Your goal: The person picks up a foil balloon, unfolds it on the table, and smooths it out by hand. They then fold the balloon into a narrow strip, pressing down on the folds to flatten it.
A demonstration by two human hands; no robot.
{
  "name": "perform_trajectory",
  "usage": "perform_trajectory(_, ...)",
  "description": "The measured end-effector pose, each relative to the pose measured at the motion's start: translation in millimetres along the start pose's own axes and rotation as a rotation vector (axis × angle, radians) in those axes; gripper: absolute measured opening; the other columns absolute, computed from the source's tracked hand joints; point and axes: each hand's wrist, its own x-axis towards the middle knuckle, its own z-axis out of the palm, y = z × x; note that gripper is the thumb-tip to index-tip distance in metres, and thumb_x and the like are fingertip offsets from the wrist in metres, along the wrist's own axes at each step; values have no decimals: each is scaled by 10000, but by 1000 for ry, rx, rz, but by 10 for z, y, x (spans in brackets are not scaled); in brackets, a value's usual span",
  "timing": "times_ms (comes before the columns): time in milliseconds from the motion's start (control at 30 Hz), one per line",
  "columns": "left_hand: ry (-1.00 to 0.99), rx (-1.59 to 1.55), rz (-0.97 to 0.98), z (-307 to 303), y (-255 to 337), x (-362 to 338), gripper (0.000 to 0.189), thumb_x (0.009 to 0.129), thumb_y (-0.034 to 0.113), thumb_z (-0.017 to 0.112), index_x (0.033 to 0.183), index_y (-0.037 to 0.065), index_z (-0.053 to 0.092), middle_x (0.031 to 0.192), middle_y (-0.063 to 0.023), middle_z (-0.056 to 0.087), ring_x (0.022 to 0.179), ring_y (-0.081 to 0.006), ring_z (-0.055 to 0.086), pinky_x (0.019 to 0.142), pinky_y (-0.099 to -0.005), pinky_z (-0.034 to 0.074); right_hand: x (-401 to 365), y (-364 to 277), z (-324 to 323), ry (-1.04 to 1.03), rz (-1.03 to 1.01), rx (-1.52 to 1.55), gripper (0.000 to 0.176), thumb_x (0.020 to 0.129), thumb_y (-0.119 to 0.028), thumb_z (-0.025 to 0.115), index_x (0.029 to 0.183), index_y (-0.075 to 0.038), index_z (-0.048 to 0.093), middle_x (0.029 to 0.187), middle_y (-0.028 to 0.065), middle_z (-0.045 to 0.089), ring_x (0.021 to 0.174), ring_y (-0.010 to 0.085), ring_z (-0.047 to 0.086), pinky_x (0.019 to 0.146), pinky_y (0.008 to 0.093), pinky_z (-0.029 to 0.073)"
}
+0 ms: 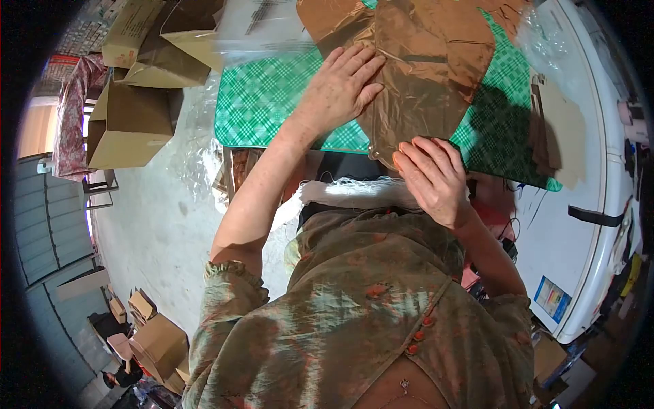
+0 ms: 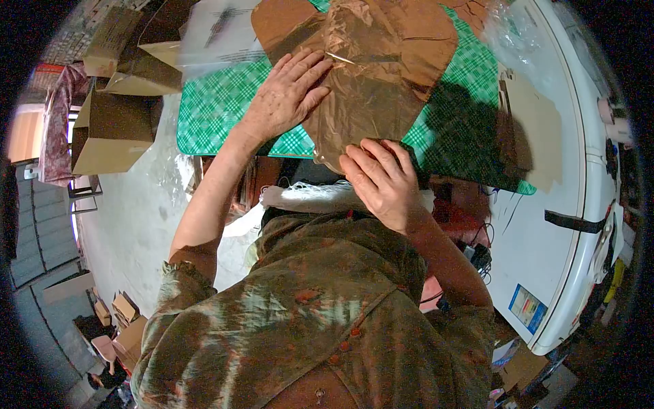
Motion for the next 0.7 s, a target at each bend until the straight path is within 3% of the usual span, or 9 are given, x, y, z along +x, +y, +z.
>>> perform_trajectory(167,9,-7,-4,11,-2,-4,516,1033,359,592,1466,82,544,1490,-161,554,1427,-344,472,1226,-491,326,94,-64,-138,-66,62,81,379,816,-150,793,1178,-69,715,1249,63,680,1176,271,619,1027,465,474)
perform_trajectory(467,-4,-24,-18,-12,10,-1,519,1045,355,570,1487,88,513,1488,-166,554,1426,-352,469,1232,-492,315,33,-3,56,40,2,1,430,776,-197,818,1167,-58,706,1259,68,671,1198,278,606,1013,476,466)
perform_trajectory(700,4,-35,-17,-2,2,-5,521,1045,358,571,1486,88,514,1496,-162,549,1430,-350,465,1233,-495,311,128,-91,-93,-58,64,68,448,787,-190,804,1201,-64,689,1267,68,663,1208,280,597,1010,486,463)
